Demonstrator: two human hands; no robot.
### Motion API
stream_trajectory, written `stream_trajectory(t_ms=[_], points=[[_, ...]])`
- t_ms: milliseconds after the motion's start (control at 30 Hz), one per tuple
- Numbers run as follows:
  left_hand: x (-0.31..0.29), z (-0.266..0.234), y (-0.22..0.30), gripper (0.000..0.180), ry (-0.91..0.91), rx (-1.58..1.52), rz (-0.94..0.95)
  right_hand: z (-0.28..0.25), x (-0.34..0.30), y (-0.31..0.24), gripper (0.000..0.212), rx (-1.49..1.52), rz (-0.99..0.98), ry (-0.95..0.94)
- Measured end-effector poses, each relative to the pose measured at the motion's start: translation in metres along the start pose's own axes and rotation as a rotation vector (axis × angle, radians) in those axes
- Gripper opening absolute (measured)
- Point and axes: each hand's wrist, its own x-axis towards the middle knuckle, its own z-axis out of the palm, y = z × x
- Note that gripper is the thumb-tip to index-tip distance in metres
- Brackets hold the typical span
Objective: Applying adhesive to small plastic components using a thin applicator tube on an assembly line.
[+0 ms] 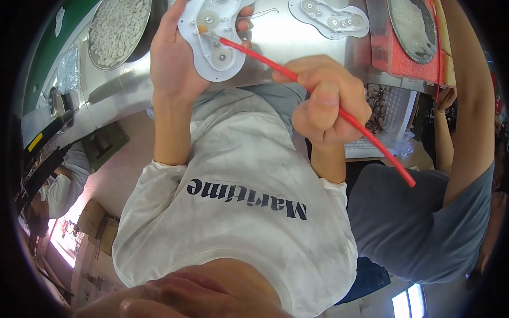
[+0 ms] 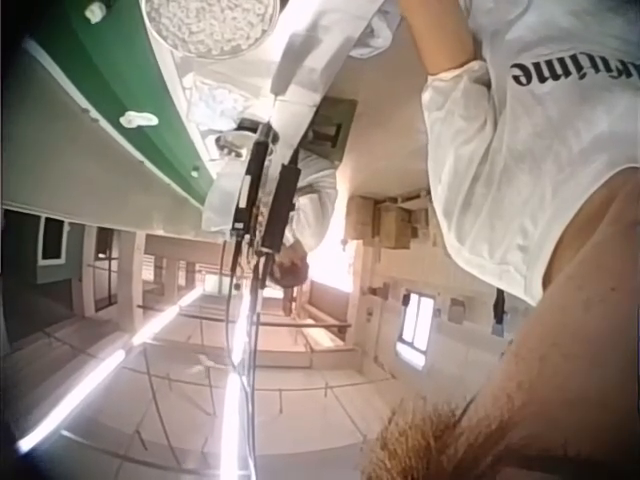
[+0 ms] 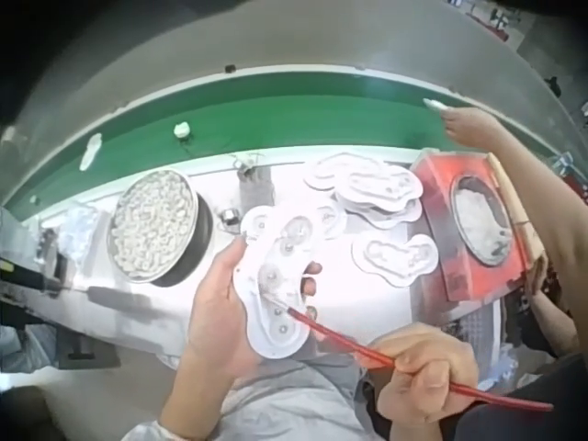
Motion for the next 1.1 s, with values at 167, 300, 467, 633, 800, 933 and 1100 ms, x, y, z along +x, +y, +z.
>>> stream_trajectory(t_ms=[167, 300, 467, 633, 800, 933, 1100], points=[[0.0, -0.004, 0.002, 0.053, 0.104, 0.049, 0.036, -0.014, -0.004, -0.011, 0.021, 0.028, 0.041, -0.118], [0.001, 0.0, 0.0, 0.053, 0.109, 0.059, 0.011, -0.004, 0.003, -0.006, 0.02, 0.028, -0.027, -0.059], [0.0, 0.002, 0.001, 0.053, 0.157, 0.129, 0.026, -0.008, -0.001, -0.009, 0.023, 0.012, 0.003, -0.078], [0.004, -0.009, 0.002, 0.053, -0.162, 0.181, 0.113, -0.017, 0.008, -0.008, 0.024, 0.072, -0.014, -0.207], [-0.005, 0.001, 0.003, 0.053, 0.067, 0.108, 0.034, -0.024, 0.031, -0.008, 0.035, -0.072, 0.07, -0.609], [-0.006, 0.006, 0.003, 0.054, 0.113, 0.066, 0.053, -0.013, 0.007, 0.003, 0.032, 0.05, -0.062, -0.102], [-0.014, 0.009, 0.005, 0.055, 0.108, 0.077, 0.083, -0.006, 0.007, -0.002, 0.03, 0.055, -0.179, -0.064]])
